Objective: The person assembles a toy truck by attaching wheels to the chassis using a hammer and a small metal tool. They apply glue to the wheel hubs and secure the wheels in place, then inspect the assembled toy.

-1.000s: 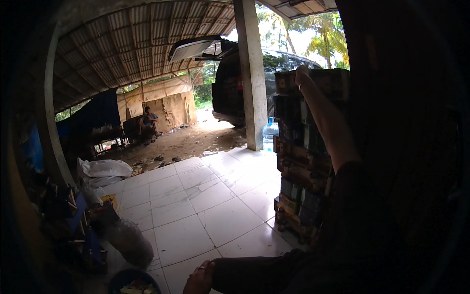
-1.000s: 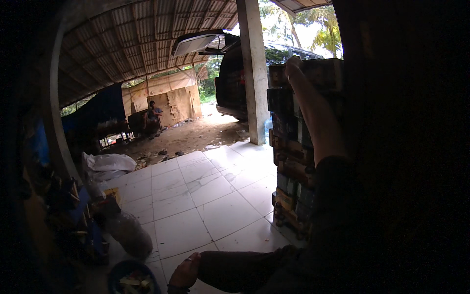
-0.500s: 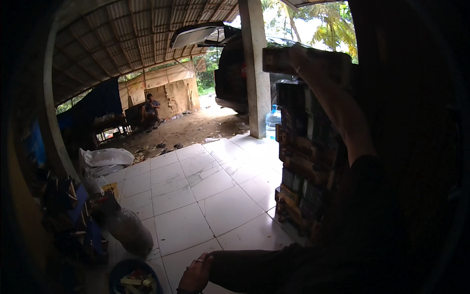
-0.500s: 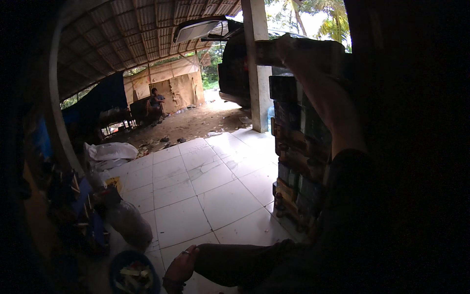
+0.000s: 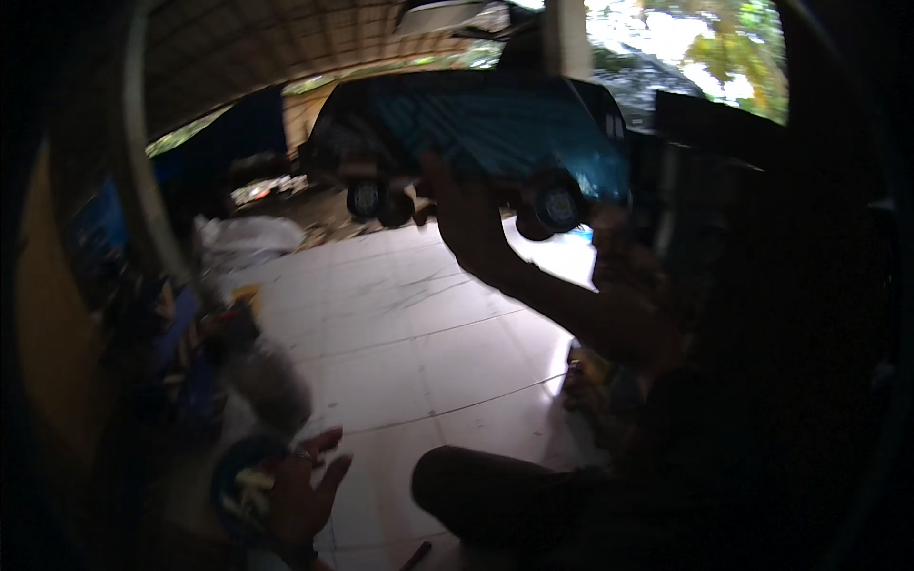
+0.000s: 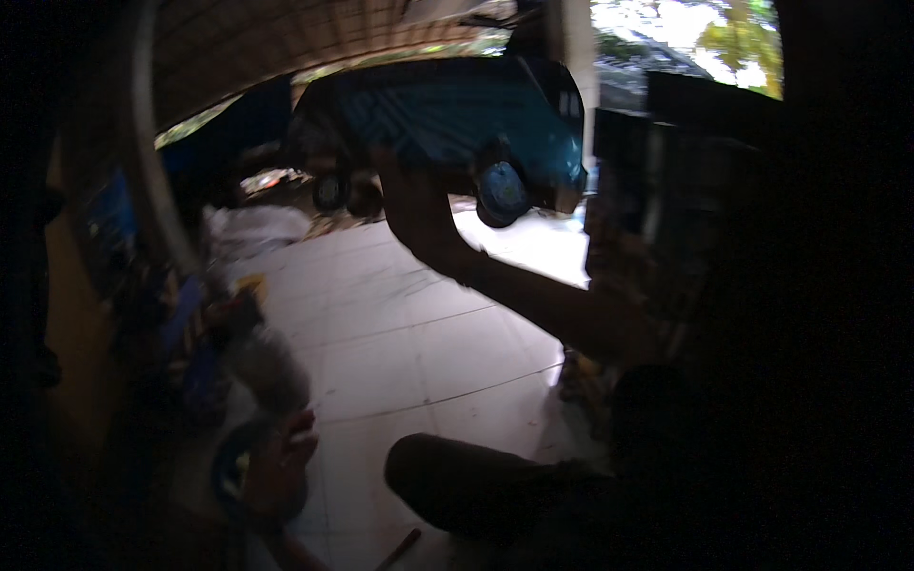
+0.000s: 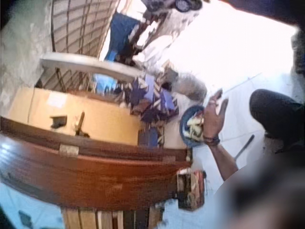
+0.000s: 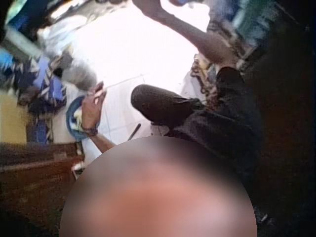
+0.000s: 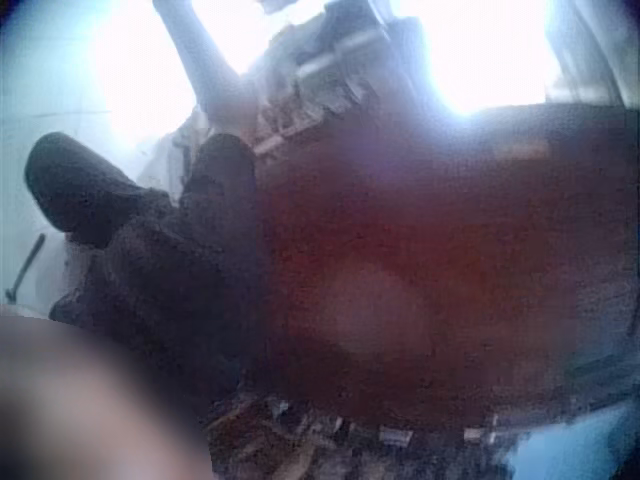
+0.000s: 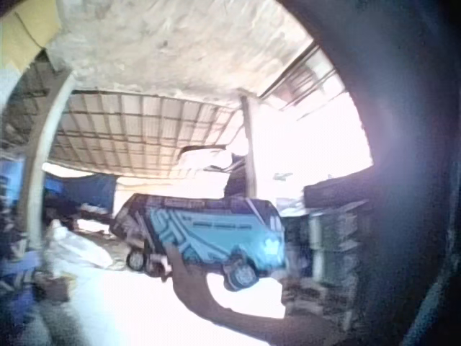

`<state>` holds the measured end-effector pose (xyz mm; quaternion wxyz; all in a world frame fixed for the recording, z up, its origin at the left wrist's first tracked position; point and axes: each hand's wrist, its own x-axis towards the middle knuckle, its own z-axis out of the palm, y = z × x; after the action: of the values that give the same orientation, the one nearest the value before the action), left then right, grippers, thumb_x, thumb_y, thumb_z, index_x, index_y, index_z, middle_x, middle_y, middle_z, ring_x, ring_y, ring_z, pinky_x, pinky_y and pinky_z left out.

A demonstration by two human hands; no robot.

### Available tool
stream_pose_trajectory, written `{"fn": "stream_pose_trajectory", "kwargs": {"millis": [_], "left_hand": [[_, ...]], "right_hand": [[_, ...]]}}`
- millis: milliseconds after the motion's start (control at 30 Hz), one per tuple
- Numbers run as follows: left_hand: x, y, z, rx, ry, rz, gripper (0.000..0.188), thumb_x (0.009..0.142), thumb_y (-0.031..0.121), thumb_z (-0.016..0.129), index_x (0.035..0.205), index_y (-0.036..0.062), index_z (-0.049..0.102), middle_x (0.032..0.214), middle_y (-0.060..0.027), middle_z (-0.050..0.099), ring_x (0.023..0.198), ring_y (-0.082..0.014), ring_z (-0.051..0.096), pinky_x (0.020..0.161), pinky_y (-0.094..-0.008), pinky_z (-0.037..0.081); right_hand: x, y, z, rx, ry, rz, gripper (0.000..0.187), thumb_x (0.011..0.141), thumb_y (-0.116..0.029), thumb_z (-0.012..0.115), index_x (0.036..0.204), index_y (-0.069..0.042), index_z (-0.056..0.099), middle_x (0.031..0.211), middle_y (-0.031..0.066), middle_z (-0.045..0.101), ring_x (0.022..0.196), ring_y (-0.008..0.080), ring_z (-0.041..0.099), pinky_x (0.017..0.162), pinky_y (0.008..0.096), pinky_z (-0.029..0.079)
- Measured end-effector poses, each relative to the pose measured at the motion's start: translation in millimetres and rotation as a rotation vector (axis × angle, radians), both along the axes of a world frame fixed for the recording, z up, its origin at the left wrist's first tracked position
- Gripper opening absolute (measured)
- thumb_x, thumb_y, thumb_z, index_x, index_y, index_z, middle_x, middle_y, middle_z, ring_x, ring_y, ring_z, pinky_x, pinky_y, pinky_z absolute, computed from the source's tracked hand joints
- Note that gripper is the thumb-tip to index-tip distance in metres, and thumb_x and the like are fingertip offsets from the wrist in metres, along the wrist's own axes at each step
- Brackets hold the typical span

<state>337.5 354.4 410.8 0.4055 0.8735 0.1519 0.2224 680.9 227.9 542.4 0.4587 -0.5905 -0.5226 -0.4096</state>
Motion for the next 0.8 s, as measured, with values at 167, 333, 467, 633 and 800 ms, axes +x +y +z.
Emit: {"fn": "stream_pose_trajectory", "kwargs": {"millis": [167,333,467,633,800], "left_hand": [[-46.1,-13.9,56.2,0.280,-0.182,0.204,0.027,0.089,0.018,0.070,0.112,0.0039,0.068,0.111,-0.0120,0.069,0.103,-0.0259,0.065,0.088,-0.0357,0.050],[-105.5,-8.8,77.1,0.121,-0.374,0.366,0.020,0.094,0.011,0.063,0.113,0.0032,0.065,0.112,-0.0089,0.067,0.103,-0.0194,0.064,0.090,-0.0329,0.050],[-164.0,35.9,37.7,-0.010,-0.113,0.483,0.035,0.101,0.021,0.053,0.132,0.0041,0.054,0.130,-0.0107,0.060,0.125,-0.0193,0.054,0.106,-0.0348,0.042],[-247.7,39.7,-85.5,-0.840,-0.354,0.292,0.072,0.096,0.026,0.063,0.155,0.0134,0.023,0.152,-0.0146,0.036,0.139,-0.0249,0.037,0.112,-0.0370,0.036],[-309.2,-21.9,-162.3,-0.818,0.015,0.513,0.123,0.057,0.031,0.088,0.155,0.0065,0.018,0.152,-0.0145,0.035,0.140,-0.0251,0.034,0.115,-0.0386,0.029]], "right_hand": [[-118.2,36.2,-83.9,-0.217,0.940,0.925,0.037,0.102,-0.032,0.053,0.109,0.004,0.061,0.090,0.0140,0.067,0.075,0.0167,0.062,0.063,0.0295,0.051],[-172.6,86.5,-157.6,-0.772,1.182,1.062,0.048,0.102,-0.041,0.050,0.092,0.003,0.066,0.079,0.0130,0.069,0.071,0.0147,0.062,0.065,0.0290,0.050],[-203.8,130.5,-224.1,-1.194,0.912,1.233,0.039,0.102,-0.035,0.052,0.090,0.000,0.065,0.076,0.0088,0.067,0.073,0.0147,0.064,0.068,0.0295,0.051],[-239.0,123.7,-278.2,-1.437,0.358,1.702,0.039,0.102,-0.036,0.053,0.088,0.000,0.064,0.073,0.0085,0.063,0.066,0.0164,0.060,0.065,0.0324,0.051],[-276.4,107.5,-314.2,-1.758,-0.228,1.973,0.054,0.103,-0.038,0.048,0.067,0.001,0.061,0.055,0.0158,0.056,0.049,0.0265,0.057,0.055,0.0404,0.046]]}}
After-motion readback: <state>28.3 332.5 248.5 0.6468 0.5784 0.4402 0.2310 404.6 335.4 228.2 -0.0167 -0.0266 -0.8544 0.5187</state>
